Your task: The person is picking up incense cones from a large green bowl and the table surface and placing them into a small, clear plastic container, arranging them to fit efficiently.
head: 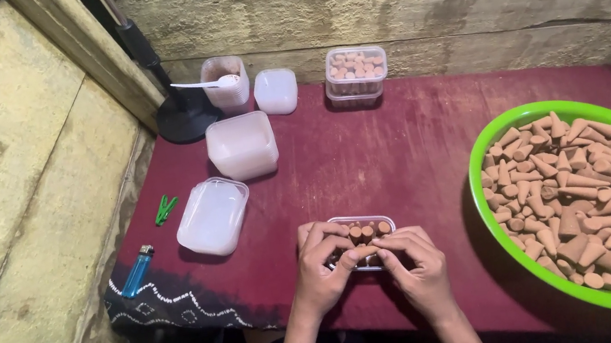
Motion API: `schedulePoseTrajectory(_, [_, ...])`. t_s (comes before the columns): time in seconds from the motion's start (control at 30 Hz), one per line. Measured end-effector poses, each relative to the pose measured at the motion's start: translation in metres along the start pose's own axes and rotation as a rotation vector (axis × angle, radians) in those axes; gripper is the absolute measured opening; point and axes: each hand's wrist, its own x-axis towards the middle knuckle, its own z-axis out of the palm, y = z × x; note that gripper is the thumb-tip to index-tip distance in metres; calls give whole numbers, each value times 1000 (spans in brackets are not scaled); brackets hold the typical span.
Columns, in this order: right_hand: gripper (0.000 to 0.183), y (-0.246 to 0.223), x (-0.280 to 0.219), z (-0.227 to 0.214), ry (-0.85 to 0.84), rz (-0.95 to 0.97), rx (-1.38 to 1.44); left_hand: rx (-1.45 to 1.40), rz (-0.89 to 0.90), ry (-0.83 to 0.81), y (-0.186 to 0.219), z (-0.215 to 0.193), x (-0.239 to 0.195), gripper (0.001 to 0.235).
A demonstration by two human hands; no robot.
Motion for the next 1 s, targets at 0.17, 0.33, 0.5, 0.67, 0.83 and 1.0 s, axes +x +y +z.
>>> schedulePoseTrajectory(0.17, [11,-2,-1,0,8,1,12,3,-1,-3,-3,1,-3,40])
schedulePoseTrajectory(0.33, [11,-3,-1,-1,19,-3,52,3,-15,-14,-6,1,-3,38])
schedulePoseTrajectory(0.5, [12,-2,-2,-2,-51,-25,68,-70,-24,6,-6,1,-2,39])
schedulePoseTrajectory(0.67, [10,-2,-2,-3,-45,-19,86,-78,-37,-17,-4,-1,-2,45])
schedulePoseTrajectory(0.83, [8,-1,-1,-2,-19,-29,99,-37,-34,-81,-9,0,-2,54])
schedulePoseTrajectory(1.0, [7,-6,2,-2,-20,-68,89,-48,-61,-116,-8,-1,-2,46])
